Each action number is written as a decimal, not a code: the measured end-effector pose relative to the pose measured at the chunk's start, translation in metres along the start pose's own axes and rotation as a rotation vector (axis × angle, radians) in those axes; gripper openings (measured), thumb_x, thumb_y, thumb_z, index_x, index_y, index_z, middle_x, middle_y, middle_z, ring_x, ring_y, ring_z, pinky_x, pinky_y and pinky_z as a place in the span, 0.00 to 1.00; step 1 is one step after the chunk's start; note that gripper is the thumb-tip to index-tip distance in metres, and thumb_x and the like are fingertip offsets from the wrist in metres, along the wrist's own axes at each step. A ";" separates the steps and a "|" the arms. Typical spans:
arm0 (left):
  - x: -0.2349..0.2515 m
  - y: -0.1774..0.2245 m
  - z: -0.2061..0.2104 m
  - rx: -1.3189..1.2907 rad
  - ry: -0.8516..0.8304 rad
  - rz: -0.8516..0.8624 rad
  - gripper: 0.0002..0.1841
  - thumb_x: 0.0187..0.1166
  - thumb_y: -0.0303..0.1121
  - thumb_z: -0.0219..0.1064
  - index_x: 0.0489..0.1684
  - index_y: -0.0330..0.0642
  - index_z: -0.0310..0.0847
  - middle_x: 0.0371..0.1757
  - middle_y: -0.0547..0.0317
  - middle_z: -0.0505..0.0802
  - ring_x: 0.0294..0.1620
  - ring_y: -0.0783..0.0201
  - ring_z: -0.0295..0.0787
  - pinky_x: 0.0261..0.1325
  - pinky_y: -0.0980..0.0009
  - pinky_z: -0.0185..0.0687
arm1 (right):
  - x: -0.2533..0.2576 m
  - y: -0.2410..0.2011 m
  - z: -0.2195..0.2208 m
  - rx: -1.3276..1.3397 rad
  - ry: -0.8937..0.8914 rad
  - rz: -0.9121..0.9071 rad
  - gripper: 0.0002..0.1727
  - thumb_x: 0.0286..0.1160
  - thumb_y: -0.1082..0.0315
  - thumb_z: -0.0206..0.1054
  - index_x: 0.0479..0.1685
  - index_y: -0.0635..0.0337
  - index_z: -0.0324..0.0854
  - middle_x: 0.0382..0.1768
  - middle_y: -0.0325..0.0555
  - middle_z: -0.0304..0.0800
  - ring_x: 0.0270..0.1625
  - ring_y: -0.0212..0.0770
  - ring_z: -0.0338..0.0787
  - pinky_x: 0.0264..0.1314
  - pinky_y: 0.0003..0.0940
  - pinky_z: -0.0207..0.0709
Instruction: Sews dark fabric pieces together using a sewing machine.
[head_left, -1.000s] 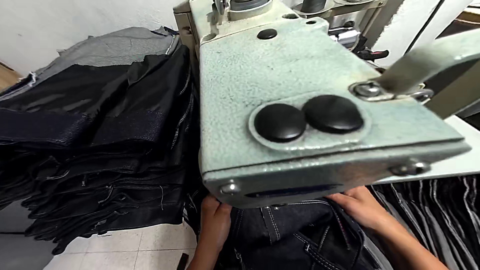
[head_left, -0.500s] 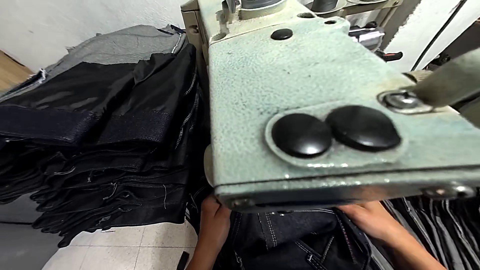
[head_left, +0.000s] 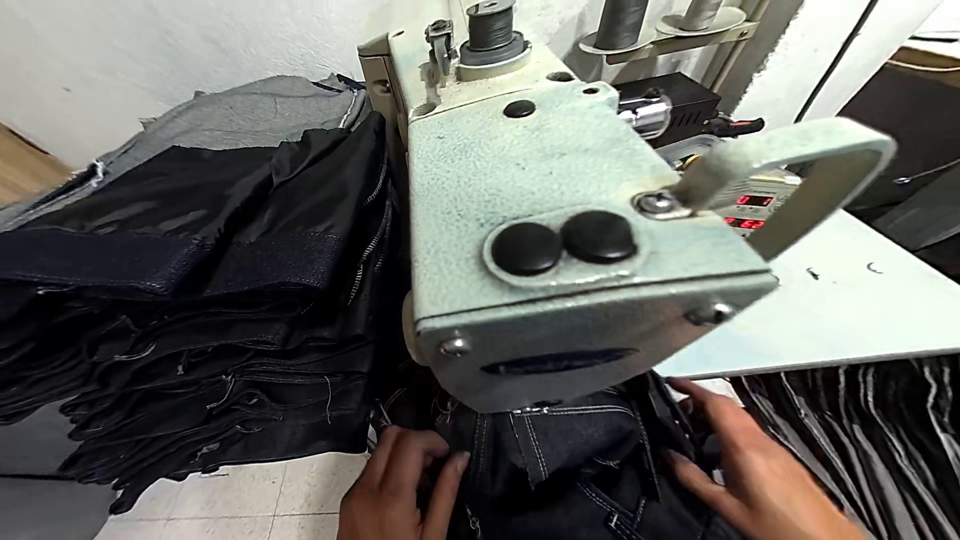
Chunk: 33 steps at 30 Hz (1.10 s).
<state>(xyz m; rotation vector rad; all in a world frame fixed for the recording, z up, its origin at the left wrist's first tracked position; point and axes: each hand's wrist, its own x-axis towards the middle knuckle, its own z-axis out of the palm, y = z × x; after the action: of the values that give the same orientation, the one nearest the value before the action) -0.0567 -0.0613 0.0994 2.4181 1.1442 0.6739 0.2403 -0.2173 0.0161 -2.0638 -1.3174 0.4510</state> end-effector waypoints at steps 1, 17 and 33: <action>-0.002 0.004 0.001 0.012 -0.016 0.025 0.12 0.78 0.37 0.72 0.40 0.34 0.90 0.36 0.47 0.91 0.29 0.61 0.88 0.32 0.66 0.86 | -0.004 0.003 0.011 0.031 0.025 0.034 0.40 0.65 0.64 0.75 0.78 0.76 0.66 0.55 0.71 0.87 0.50 0.66 0.91 0.52 0.66 0.82; 0.029 0.012 0.057 0.091 -0.303 -0.086 0.39 0.85 0.62 0.54 0.55 0.25 0.87 0.50 0.34 0.94 0.53 0.39 0.93 0.57 0.40 0.84 | 0.066 -0.010 0.087 0.955 0.396 0.365 0.13 0.91 0.65 0.54 0.42 0.57 0.83 0.31 0.34 0.88 0.34 0.25 0.88 0.42 0.25 0.85; -0.024 -0.118 0.043 -0.239 0.108 -0.066 0.25 0.84 0.49 0.60 0.38 0.33 0.92 0.35 0.53 0.96 0.41 0.70 0.93 0.51 0.69 0.88 | 0.204 -0.018 0.029 0.133 0.013 -0.665 0.07 0.57 0.75 0.72 0.32 0.71 0.88 0.29 0.57 0.91 0.33 0.50 0.92 0.41 0.52 0.82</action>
<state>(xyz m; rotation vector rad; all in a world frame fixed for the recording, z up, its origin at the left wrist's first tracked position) -0.1177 -0.0159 -0.0040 2.1582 1.1106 0.8762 0.3004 -0.0191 0.0171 -1.4017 -1.8003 0.2141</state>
